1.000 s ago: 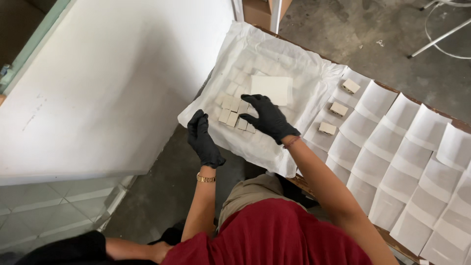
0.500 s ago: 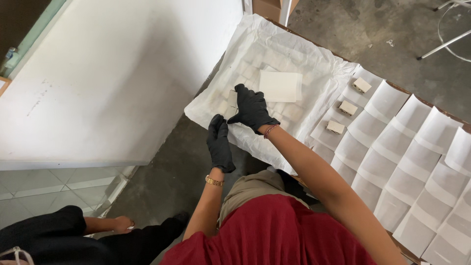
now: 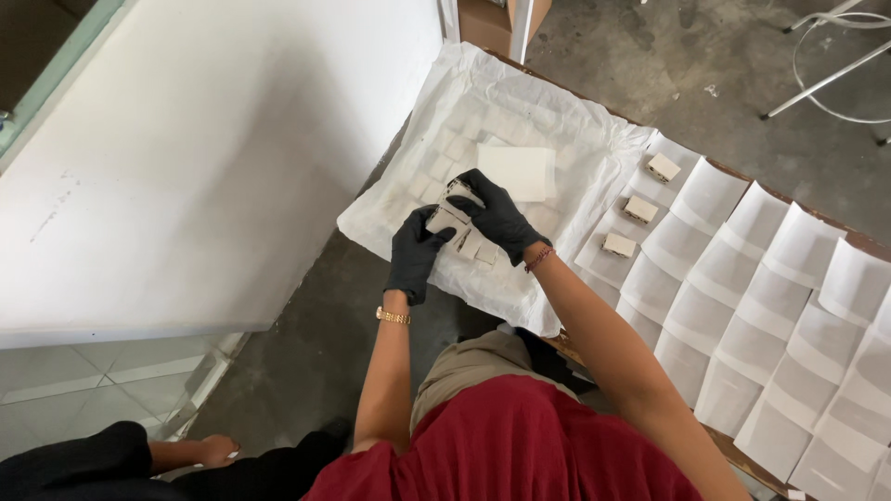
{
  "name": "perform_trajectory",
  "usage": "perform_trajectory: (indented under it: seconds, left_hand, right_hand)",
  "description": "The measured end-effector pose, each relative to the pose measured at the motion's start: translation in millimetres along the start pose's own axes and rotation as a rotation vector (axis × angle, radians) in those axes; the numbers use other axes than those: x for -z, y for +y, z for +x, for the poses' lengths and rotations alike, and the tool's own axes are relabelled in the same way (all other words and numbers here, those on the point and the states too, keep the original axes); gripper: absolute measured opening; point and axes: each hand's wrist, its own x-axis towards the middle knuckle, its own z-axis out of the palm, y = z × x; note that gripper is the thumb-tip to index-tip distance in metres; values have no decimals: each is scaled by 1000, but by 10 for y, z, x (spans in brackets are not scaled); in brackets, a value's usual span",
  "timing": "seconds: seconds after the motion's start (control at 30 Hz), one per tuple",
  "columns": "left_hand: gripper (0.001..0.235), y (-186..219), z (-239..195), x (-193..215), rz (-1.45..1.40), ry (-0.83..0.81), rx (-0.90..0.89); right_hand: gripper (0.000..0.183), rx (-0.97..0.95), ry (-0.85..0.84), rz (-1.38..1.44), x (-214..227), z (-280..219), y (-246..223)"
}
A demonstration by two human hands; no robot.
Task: The person wearing black gloves picks up small white rectangular food items from a pile and places them one by one onto individual white paper sheets laid out on a wooden table. The person continues this process, filling the paper sheets with the food items.
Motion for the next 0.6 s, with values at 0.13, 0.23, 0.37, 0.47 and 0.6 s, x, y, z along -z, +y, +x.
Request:
perform_trajectory:
  seconds: [0.13, 0.23, 0.37, 0.47, 0.6]
  left_hand:
    - [51, -78, 193, -13, -144, -134, -13]
    - [47, -78, 230, 21, -163, -146, -53]
    - [43, -60, 197, -51, -298, 31, 6]
    - [46, -70, 224, -48, -453, 168, 69]
    - [46, 152, 134, -129, -591, 231, 58]
  right_hand:
    - [28, -84, 64, 148, 91, 53, 265]
    - [21, -230, 157, 396, 171, 62, 251]
    - [27, -330, 338, 597, 294, 124, 367]
    - [23, -291, 251, 435, 323, 35, 154]
    - [32, -279, 189, 264, 157, -90, 203]
